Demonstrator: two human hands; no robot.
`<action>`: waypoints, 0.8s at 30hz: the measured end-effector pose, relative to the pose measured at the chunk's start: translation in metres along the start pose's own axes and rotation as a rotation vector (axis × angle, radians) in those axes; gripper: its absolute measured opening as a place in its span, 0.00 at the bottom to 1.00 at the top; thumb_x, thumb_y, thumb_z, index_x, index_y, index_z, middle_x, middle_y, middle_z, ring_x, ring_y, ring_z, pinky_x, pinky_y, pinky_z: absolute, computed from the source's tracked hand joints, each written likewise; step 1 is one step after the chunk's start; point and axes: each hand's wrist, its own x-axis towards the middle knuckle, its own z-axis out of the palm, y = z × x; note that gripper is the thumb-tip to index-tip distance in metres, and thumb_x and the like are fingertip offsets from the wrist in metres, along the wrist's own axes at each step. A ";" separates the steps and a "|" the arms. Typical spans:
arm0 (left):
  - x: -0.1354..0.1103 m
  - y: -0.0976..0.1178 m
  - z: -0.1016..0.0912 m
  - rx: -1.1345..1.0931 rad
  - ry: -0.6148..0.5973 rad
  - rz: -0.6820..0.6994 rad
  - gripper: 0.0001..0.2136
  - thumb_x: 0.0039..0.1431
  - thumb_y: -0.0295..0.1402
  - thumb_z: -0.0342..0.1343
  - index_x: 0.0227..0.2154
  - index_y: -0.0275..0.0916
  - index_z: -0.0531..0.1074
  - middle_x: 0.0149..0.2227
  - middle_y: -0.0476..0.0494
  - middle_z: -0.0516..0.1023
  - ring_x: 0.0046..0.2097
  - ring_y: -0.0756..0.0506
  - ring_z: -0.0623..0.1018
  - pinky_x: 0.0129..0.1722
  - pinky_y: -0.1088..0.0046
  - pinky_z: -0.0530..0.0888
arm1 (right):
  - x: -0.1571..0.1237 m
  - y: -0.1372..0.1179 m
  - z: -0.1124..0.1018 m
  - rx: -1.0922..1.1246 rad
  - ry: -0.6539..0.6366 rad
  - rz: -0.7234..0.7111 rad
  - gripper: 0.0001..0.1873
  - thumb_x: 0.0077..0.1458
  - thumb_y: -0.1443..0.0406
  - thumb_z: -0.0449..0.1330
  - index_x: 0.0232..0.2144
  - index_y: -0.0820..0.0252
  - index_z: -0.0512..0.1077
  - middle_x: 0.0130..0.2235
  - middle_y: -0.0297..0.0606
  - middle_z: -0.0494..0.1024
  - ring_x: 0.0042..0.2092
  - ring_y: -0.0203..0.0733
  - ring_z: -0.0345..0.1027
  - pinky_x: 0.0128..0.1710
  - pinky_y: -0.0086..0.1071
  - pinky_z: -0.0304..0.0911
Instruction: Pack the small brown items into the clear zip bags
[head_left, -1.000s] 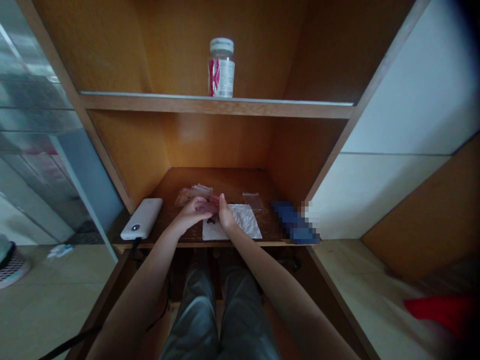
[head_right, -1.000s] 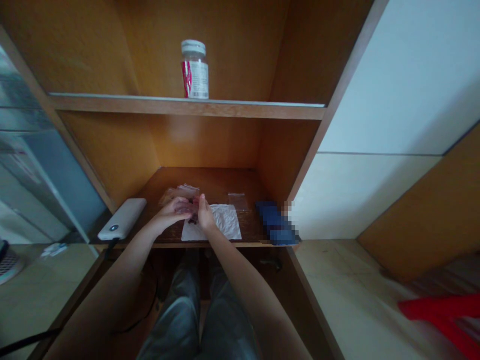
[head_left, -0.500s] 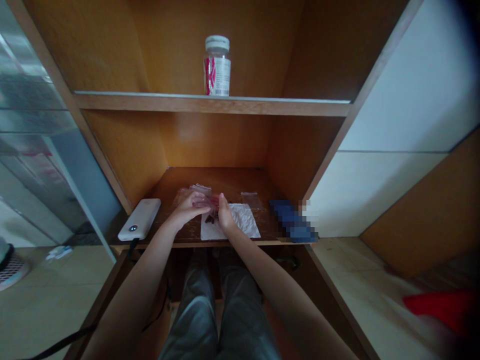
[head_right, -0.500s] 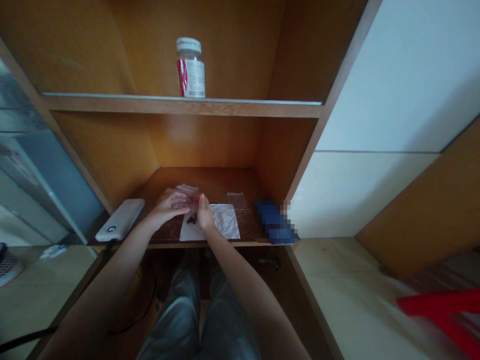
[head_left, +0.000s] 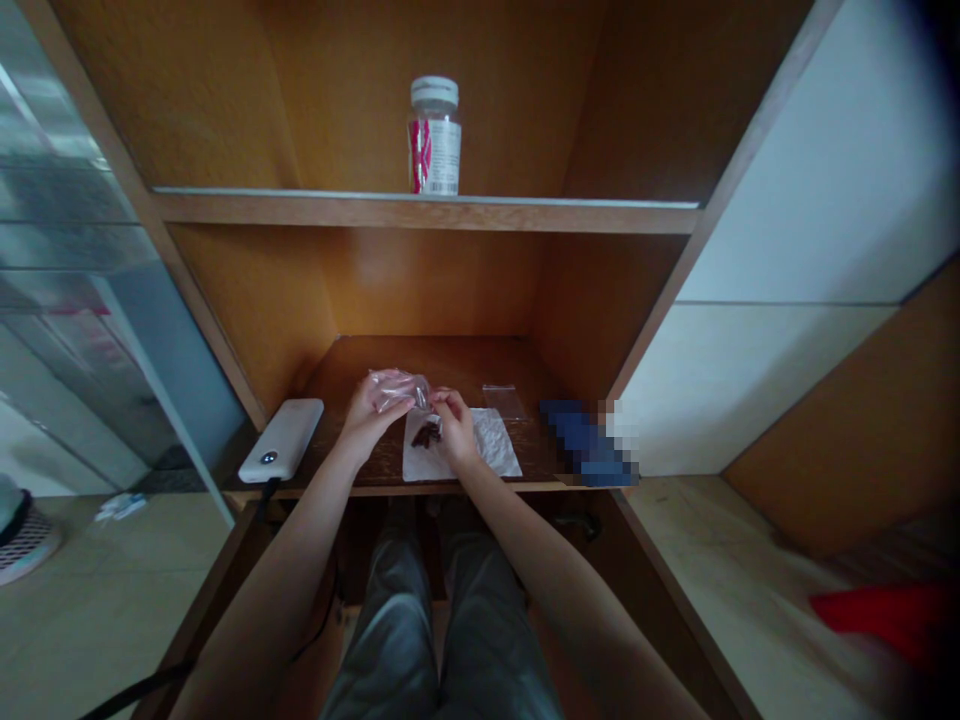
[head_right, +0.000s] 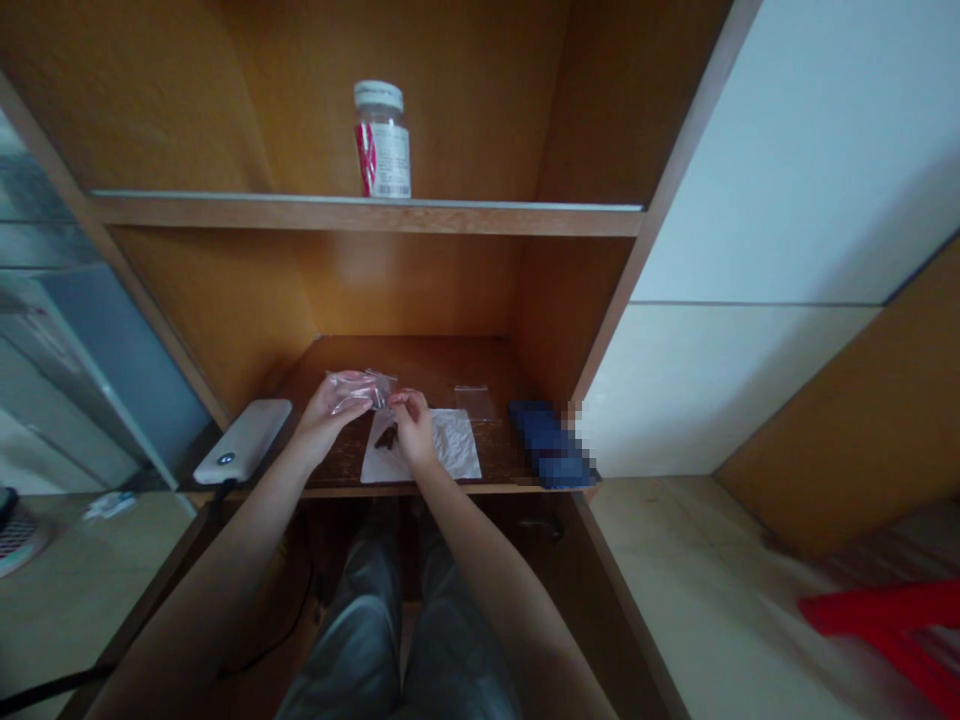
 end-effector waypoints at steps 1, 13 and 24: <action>-0.002 0.000 0.001 -0.013 -0.017 -0.001 0.23 0.41 0.27 0.62 0.43 0.39 0.64 0.48 0.40 0.71 0.51 0.42 0.70 0.52 0.60 0.64 | 0.000 -0.001 0.000 0.024 0.004 -0.009 0.05 0.46 0.61 0.56 0.24 0.57 0.67 0.33 0.33 0.70 0.37 0.36 0.63 0.38 0.30 0.58; -0.017 -0.004 0.005 -0.278 0.061 -0.171 0.20 0.46 0.28 0.58 0.45 0.41 0.64 0.48 0.41 0.71 0.53 0.43 0.68 0.54 0.59 0.61 | -0.002 -0.008 0.004 0.039 0.003 -0.084 0.09 0.49 0.59 0.55 0.27 0.58 0.64 0.30 0.33 0.67 0.31 0.35 0.62 0.34 0.30 0.60; -0.013 -0.002 -0.001 -0.281 0.084 -0.158 0.15 0.43 0.28 0.61 0.37 0.36 0.70 0.41 0.40 0.76 0.47 0.41 0.73 0.51 0.59 0.65 | 0.001 0.004 -0.003 -0.141 0.052 -0.186 0.10 0.54 0.59 0.51 0.31 0.59 0.66 0.33 0.37 0.69 0.36 0.37 0.63 0.38 0.31 0.60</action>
